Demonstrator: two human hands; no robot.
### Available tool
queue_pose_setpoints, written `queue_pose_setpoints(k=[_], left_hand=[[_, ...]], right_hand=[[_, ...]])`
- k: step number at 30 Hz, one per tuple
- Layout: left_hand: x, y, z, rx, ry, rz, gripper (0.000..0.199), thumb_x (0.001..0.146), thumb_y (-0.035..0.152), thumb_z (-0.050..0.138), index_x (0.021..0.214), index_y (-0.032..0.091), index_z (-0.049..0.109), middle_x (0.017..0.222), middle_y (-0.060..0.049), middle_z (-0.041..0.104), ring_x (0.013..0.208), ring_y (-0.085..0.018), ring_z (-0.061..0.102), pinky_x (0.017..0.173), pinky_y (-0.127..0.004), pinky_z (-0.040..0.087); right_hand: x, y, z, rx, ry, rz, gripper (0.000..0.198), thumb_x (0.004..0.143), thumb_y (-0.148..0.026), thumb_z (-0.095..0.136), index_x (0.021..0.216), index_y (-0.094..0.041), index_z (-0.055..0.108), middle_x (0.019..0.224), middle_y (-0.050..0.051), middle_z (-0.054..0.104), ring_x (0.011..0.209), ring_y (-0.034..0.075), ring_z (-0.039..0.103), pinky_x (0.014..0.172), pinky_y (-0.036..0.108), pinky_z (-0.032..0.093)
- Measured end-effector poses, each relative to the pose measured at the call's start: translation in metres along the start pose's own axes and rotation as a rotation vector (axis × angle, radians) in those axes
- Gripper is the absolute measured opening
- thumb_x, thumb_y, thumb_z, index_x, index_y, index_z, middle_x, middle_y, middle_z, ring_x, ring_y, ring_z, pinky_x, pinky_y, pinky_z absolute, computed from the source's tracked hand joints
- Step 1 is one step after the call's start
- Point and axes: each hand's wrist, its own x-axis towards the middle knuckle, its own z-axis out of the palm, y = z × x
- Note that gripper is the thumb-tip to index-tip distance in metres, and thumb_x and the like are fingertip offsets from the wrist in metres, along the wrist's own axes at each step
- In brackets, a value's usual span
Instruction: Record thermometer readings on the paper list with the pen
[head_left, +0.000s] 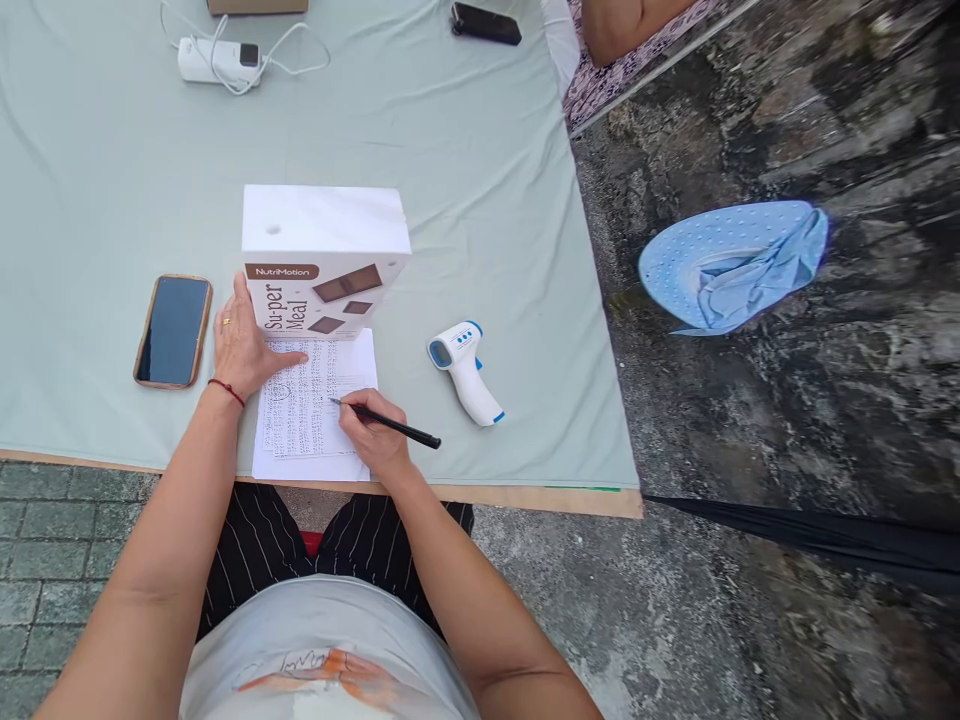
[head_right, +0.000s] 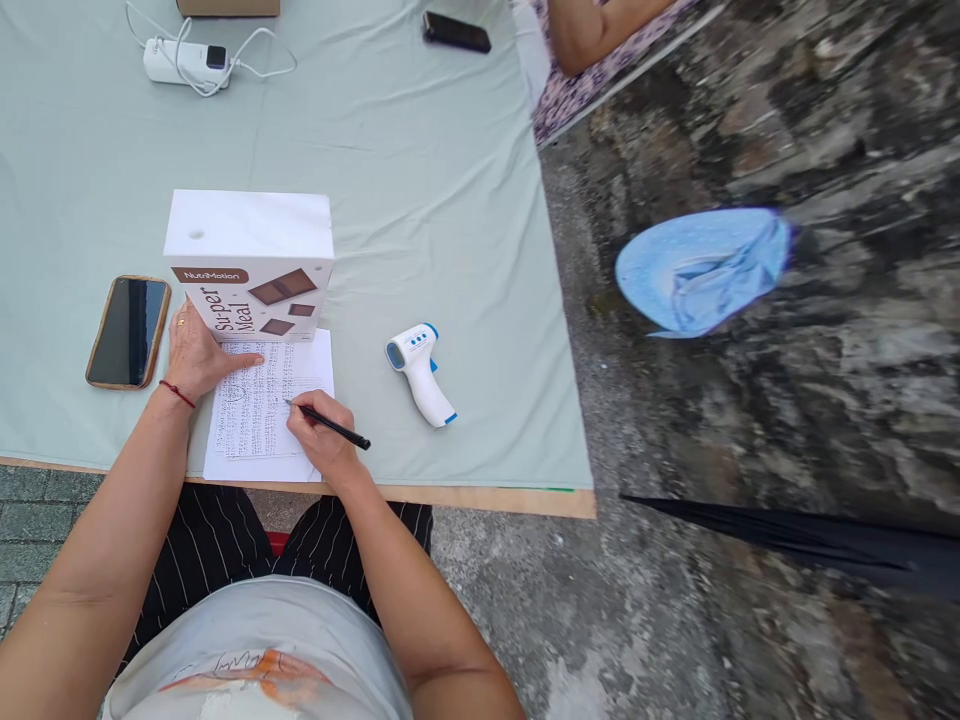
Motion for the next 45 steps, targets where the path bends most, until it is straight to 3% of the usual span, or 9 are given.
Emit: queue_pose_setpoints(k=[45], left_hand=[[0.0001, 0.0014, -0.0018, -0.002, -0.023, -0.011, 0.14, 0.044, 0.045, 0.094, 0.154, 0.026, 0.01, 0.154, -0.016, 0.036, 0.145, -0.044, 0.029, 0.122, -0.062, 0.014]], right_hand=[[-0.0009, -0.0022, -0.0012, 0.008, 0.052, 0.068, 0.01, 0.075, -0.025, 0.051, 0.067, -0.023, 0.056, 0.057, -0.004, 0.054, 0.051, 0.012, 0.048, 0.053, 0.027, 0.043]])
